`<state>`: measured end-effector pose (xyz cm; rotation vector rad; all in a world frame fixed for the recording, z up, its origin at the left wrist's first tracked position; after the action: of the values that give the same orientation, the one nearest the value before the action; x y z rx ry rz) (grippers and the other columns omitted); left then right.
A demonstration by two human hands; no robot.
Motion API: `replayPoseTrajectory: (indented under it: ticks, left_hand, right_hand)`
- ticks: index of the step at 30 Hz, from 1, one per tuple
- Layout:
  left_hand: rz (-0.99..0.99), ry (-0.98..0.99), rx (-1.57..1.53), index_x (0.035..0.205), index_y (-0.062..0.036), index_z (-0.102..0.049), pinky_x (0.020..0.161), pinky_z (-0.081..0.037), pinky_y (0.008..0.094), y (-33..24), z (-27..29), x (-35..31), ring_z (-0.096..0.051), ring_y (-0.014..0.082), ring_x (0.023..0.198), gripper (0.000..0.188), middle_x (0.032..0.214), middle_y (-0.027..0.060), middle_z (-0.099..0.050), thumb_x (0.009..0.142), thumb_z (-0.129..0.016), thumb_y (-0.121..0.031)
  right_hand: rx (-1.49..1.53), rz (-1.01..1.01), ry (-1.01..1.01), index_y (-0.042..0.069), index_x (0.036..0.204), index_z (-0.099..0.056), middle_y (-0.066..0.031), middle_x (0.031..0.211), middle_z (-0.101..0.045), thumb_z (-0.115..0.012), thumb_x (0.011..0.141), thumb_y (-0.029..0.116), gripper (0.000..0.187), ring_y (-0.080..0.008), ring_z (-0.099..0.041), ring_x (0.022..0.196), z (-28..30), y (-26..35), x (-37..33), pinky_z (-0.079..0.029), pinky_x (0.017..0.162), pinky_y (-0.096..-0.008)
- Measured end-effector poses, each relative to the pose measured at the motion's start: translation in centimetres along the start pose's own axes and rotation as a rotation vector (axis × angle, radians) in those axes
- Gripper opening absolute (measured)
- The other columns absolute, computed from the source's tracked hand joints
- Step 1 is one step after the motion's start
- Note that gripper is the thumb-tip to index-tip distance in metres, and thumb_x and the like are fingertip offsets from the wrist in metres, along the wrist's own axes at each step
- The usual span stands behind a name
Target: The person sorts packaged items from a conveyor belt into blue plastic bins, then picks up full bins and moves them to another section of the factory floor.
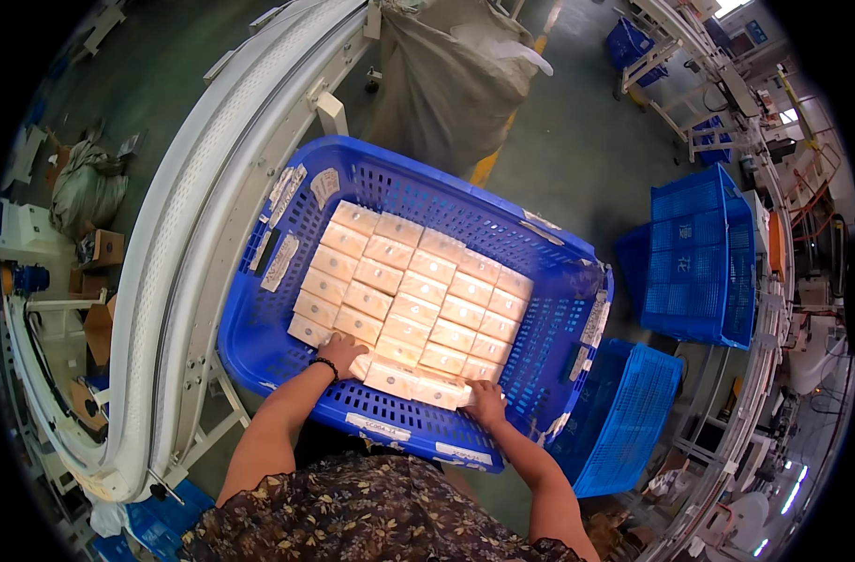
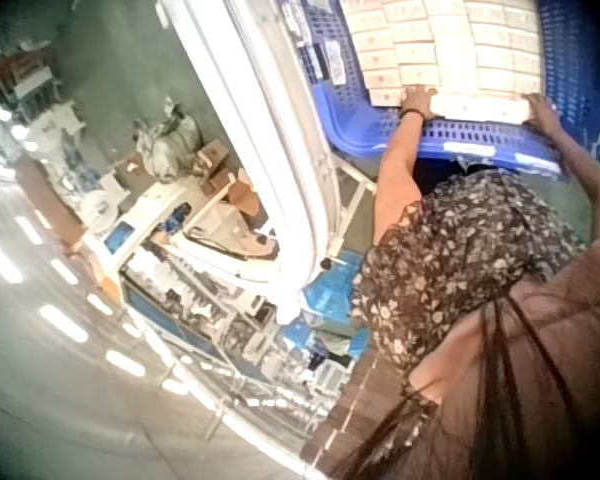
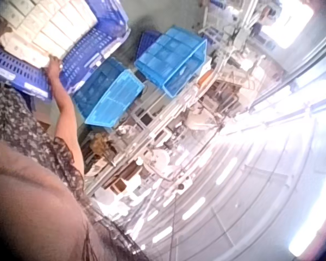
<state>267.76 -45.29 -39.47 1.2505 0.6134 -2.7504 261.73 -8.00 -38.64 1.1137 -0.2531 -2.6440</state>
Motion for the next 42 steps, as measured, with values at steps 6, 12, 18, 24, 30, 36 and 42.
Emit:
replayPoseTrajectory:
  ticks: [6, 12, 18, 24, 30, 36, 42]
  left_hand:
    - [-0.008, -0.335, -0.051, 0.131, -0.0322, -0.062, 0.098, -0.047, 0.0526, -1.5, 7.9, -4.2, -0.047, 0.032, 0.125, 0.068, 0.128, 0.0035, -0.055, 0.069, -0.085, -0.017]
    - [0.01, -0.883, -0.083, 0.129, -0.0291, -0.063, 0.096, -0.043, 0.053, -2.4, 21.2, -20.9, -0.046, 0.0313, 0.127, 0.066, 0.132, 0.0045, -0.054, 0.069, -0.078, -0.009]
    - [0.302, -1.383, -0.092, 0.129, -0.0244, -0.065, 0.102, -0.041, 0.049, 2.3, 24.1, -42.3, -0.046, 0.0357, 0.126, 0.069, 0.132, 0.0079, -0.055, 0.065, -0.078, -0.004]
    - [0.672, -1.408, -0.255, 0.133, -0.0131, -0.061, 0.103, -0.043, 0.0453, 11.0, 15.9, -55.0, -0.047, 0.0375, 0.12, 0.075, 0.13, 0.0122, -0.055, 0.063, -0.081, 0.003]
    - [0.668, -1.134, -0.564, 0.142, -0.0071, -0.047, 0.102, -0.045, 0.0431, 21.0, 6.8, -55.4, -0.049, 0.0395, 0.118, 0.086, 0.133, 0.0153, -0.055, 0.066, -0.087, -0.015]
    - [1.165, -0.719, -0.271, 0.148, -0.0097, -0.042, 0.111, -0.037, 0.0544, 18.7, 9.9, -58.8, -0.039, 0.0368, 0.137, 0.095, 0.147, 0.0149, -0.044, 0.067, -0.088, -0.026]
    - [0.424, -1.509, -0.483, 0.131, -0.0014, -0.057, 0.103, -0.043, 0.0418, 10.1, 20.3, -50.6, -0.055, 0.0331, 0.122, 0.048, 0.13, 0.0166, -0.058, 0.085, -0.071, -0.007]
  right_hand:
    - [0.053, 0.102, -0.283, 0.025, 0.13, -0.061, -0.0019, 0.134, -0.056, -0.088, 0.065, 0.017, 0.07, -0.0321, -0.044, 0.129, 7.5, 2.2, -1.1, -0.038, 0.1, -0.0607]
    - [-0.052, 0.441, -0.694, 0.02, 0.126, -0.064, -0.005, 0.128, -0.058, -0.083, 0.058, 0.002, 0.072, -0.0326, -0.047, 0.125, 26.8, 15.9, -9.5, -0.033, 0.104, -0.0515]
    - [-0.24, 0.893, -0.914, 0.019, 0.123, -0.066, -0.0056, 0.127, -0.059, -0.083, 0.058, 0.004, 0.069, -0.0328, -0.05, 0.125, 37.4, 37.6, -17.7, -0.037, 0.103, -0.0481]
    - [-0.369, 1.307, -0.632, 0.026, 0.124, -0.065, 0.0, 0.125, -0.058, -0.084, 0.061, 0.013, 0.068, -0.0267, -0.05, 0.124, 32.2, 60.3, -17.6, -0.038, 0.1, -0.0513]
    - [-0.65, 1.344, -0.175, 0.025, 0.14, -0.054, -0.0039, 0.135, -0.055, -0.085, 0.073, 0.027, 0.074, -0.0281, -0.045, 0.131, 21.5, 73.0, -10.9, -0.041, 0.102, -0.0617]
    - [-0.406, 1.579, -0.317, 0.021, 0.15, -0.041, -0.0088, 0.149, -0.045, -0.077, 0.082, 0.039, 0.079, -0.0314, -0.034, 0.144, 23.5, 67.1, -10.9, -0.029, 0.114, -0.0655]
    - [0.342, 0.928, -0.6, 0.007, 0.134, -0.056, -0.0177, 0.12, -0.062, -0.071, 0.09, 0.017, 0.048, -0.0365, -0.059, 0.113, 29.9, 40.1, 1.7, -0.048, 0.097, -0.0418]
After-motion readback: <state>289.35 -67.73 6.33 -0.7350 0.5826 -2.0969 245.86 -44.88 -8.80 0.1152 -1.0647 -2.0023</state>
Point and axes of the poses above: each hand's wrist, its own x-axis towards the middle knuckle, its own z-axis out of the back of the hand, y = z × x, the point moved 7 cm from there along x, towards the middle knuckle
